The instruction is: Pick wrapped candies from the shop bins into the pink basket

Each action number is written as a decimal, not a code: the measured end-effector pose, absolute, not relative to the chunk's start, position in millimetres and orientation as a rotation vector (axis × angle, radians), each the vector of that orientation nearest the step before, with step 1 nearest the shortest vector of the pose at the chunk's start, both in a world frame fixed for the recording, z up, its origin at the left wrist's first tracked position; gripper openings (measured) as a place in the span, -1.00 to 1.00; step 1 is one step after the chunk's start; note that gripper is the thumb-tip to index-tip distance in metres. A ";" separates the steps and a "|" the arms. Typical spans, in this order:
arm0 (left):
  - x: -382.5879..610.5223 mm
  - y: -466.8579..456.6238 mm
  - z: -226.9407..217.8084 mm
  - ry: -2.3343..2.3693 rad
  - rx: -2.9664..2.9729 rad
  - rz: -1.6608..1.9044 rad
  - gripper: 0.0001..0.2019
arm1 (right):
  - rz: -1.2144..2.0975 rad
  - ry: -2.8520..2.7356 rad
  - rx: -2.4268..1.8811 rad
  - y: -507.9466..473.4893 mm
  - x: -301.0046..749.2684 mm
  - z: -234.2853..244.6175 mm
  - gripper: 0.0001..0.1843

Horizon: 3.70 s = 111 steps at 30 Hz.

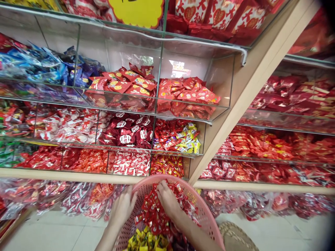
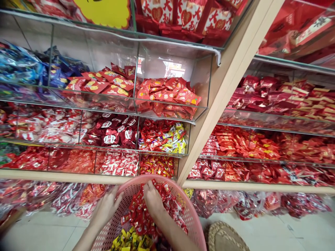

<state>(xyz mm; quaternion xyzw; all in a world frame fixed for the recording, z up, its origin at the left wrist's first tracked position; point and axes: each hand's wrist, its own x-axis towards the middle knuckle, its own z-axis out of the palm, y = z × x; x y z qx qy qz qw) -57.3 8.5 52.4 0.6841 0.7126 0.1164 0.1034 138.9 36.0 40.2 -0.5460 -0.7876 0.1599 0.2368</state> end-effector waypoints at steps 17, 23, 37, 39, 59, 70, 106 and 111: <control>-58.2 10.5 49.8 2.106 2.009 0.332 -0.57 | 0.116 -2.323 -1.039 46.0 170.8 161.9 -0.73; -58.7 8.7 49.5 2.103 2.034 0.381 -0.58 | -0.190 -2.397 -1.071 97.7 186.8 243.0 -0.75; -59.1 9.5 51.1 2.075 1.993 0.413 -0.58 | -0.300 -2.635 -1.190 129.0 184.3 255.7 -0.80; -59.0 9.7 51.0 2.067 1.986 0.408 -0.58 | -0.174 -2.549 -1.125 133.3 191.6 255.5 -0.78; -60.4 10.5 46.6 2.101 2.022 0.478 -0.60 | 0.007 -2.123 -1.468 169.8 185.9 252.8 -0.67; -59.8 9.0 50.6 2.108 1.998 0.479 -0.61 | -0.023 -2.271 -1.471 158.7 178.0 249.1 -0.47; -60.0 9.2 49.5 2.019 1.952 0.417 -0.56 | -0.106 -2.545 -1.211 171.9 172.9 250.4 -0.63; -59.8 9.0 50.7 2.013 1.943 0.476 -0.59 | -0.202 -2.569 -1.142 165.3 172.6 253.0 -0.69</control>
